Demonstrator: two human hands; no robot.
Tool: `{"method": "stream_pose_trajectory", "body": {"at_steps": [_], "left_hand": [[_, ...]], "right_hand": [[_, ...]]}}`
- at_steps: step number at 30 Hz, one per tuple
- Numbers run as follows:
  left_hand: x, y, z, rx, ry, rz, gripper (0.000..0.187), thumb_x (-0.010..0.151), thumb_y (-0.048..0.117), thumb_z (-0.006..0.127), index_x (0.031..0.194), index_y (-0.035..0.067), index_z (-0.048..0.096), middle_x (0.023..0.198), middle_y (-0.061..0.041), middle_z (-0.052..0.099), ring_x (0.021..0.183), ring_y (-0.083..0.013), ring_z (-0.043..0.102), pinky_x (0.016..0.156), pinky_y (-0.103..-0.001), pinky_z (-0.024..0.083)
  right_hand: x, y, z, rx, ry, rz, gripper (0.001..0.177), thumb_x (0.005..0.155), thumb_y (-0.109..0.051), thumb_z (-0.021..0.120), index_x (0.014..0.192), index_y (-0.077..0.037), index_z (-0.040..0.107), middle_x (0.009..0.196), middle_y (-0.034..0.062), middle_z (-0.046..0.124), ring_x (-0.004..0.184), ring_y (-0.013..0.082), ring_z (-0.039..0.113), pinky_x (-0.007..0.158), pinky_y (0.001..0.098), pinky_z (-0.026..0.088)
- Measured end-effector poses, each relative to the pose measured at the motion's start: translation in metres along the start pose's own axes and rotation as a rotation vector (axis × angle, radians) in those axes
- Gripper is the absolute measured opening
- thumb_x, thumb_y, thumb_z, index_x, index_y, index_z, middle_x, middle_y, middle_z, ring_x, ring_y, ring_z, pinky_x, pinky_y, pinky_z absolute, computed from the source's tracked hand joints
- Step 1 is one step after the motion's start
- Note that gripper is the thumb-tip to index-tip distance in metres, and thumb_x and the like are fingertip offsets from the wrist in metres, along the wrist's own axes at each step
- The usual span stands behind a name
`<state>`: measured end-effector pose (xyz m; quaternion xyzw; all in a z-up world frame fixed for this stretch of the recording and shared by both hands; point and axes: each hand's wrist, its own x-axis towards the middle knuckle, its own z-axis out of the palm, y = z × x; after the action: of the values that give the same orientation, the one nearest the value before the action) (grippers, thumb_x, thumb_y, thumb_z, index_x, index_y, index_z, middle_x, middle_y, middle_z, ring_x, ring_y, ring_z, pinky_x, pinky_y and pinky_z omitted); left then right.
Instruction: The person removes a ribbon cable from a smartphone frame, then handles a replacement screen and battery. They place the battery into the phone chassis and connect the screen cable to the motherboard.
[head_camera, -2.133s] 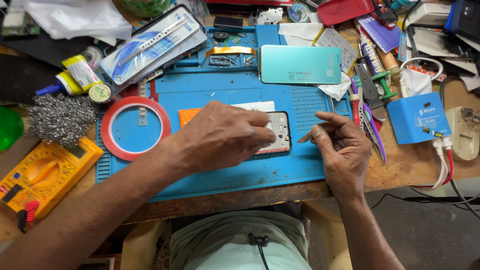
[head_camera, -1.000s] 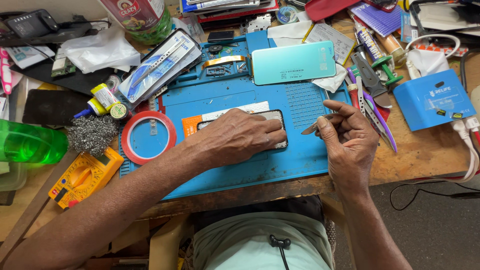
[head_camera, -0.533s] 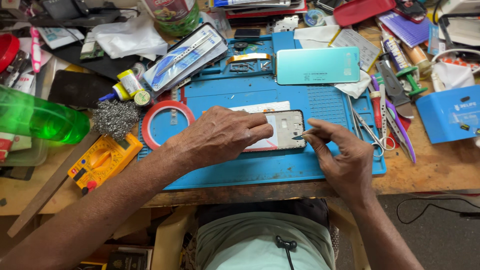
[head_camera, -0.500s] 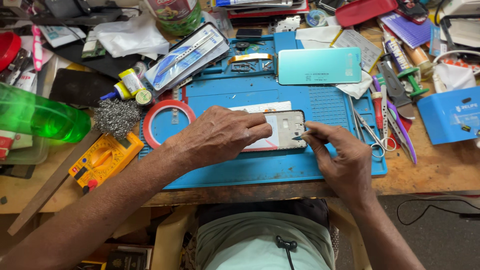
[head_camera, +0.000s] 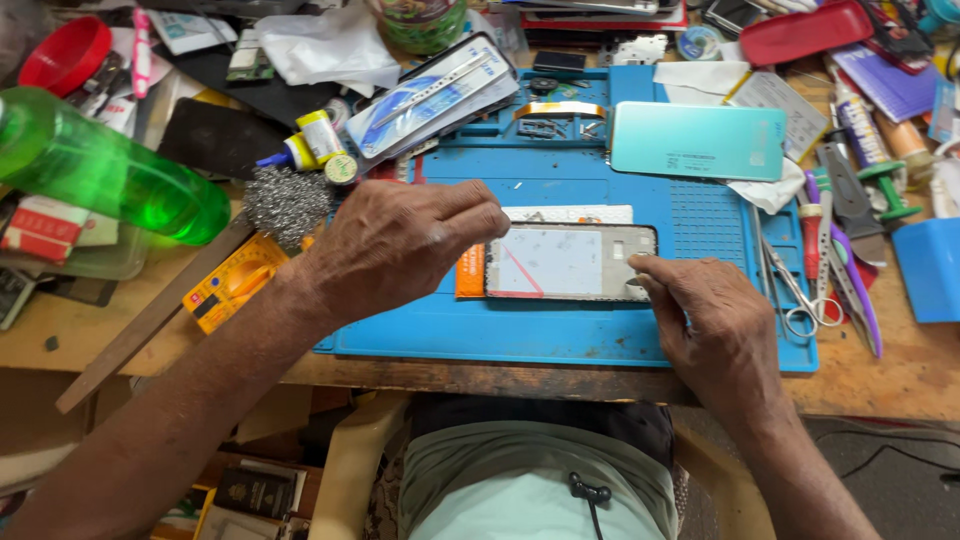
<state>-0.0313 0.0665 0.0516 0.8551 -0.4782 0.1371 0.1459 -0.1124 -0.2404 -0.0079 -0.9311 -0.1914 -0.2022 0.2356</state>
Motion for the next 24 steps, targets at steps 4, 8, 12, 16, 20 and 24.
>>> {"method": "stream_pose_trajectory", "body": {"at_steps": [4,8,12,16,20,24], "left_hand": [[-0.014,-0.009,-0.015,0.052,0.072,-0.01,0.014,0.094,0.003,0.067,0.107,0.009,0.067,0.106,-0.001,0.072,0.085,-0.0179,0.073,0.065,-0.032,0.059],[-0.031,-0.014,-0.043,0.122,0.142,-0.096,0.014,0.098,0.003,0.072,0.109,0.01,0.067,0.11,-0.003,0.075,0.085,-0.019,0.075,0.062,-0.031,0.059],[-0.065,-0.015,-0.099,0.106,0.262,-0.28,0.013,0.104,-0.003,0.07,0.109,0.002,0.06,0.102,-0.007,0.07,0.077,-0.0201,0.069,0.063,-0.033,0.053],[-0.098,0.003,-0.125,0.053,0.243,-0.463,0.007,0.116,0.006,0.065,0.112,0.007,0.059,0.107,-0.002,0.07,0.083,-0.015,0.068,0.071,-0.027,0.051],[-0.094,0.011,-0.11,0.183,0.12,-0.427,0.011,0.097,0.012,0.073,0.102,0.006,0.066,0.094,-0.007,0.072,0.076,-0.0229,0.071,0.061,-0.034,0.053],[-0.071,0.0,-0.074,0.087,-0.008,-0.436,0.018,0.102,0.026,0.069,0.106,0.009,0.07,0.097,-0.004,0.072,0.072,-0.0234,0.072,0.063,-0.037,0.058]], "right_hand": [[-0.002,-0.001,0.001,-0.031,-0.021,0.031,0.027,0.092,-0.001,0.076,0.117,-0.01,0.073,0.099,0.009,0.075,0.088,0.0246,0.071,0.077,0.0384,0.056],[-0.002,-0.002,0.0,-0.036,-0.014,0.043,0.025,0.092,-0.002,0.077,0.116,-0.009,0.074,0.098,0.0093,0.075,0.089,0.0253,0.071,0.077,0.0391,0.056],[-0.002,-0.001,0.001,-0.03,-0.002,0.044,0.024,0.092,-0.001,0.076,0.116,-0.009,0.074,0.1,0.0101,0.075,0.091,0.0259,0.071,0.079,0.0392,0.057],[-0.004,0.003,0.0,0.079,0.024,0.104,0.025,0.095,-0.001,0.076,0.12,-0.005,0.073,0.106,0.0138,0.074,0.095,0.0239,0.073,0.081,0.035,0.058],[-0.009,0.023,-0.012,0.254,0.087,0.34,0.022,0.102,-0.002,0.074,0.125,-0.004,0.071,0.108,0.0111,0.075,0.096,0.0173,0.073,0.082,0.0289,0.059],[-0.017,0.05,-0.025,0.385,0.093,0.487,0.012,0.108,-0.003,0.071,0.121,-0.004,0.071,0.102,0.01,0.074,0.091,0.0152,0.072,0.083,0.0267,0.058]]}}
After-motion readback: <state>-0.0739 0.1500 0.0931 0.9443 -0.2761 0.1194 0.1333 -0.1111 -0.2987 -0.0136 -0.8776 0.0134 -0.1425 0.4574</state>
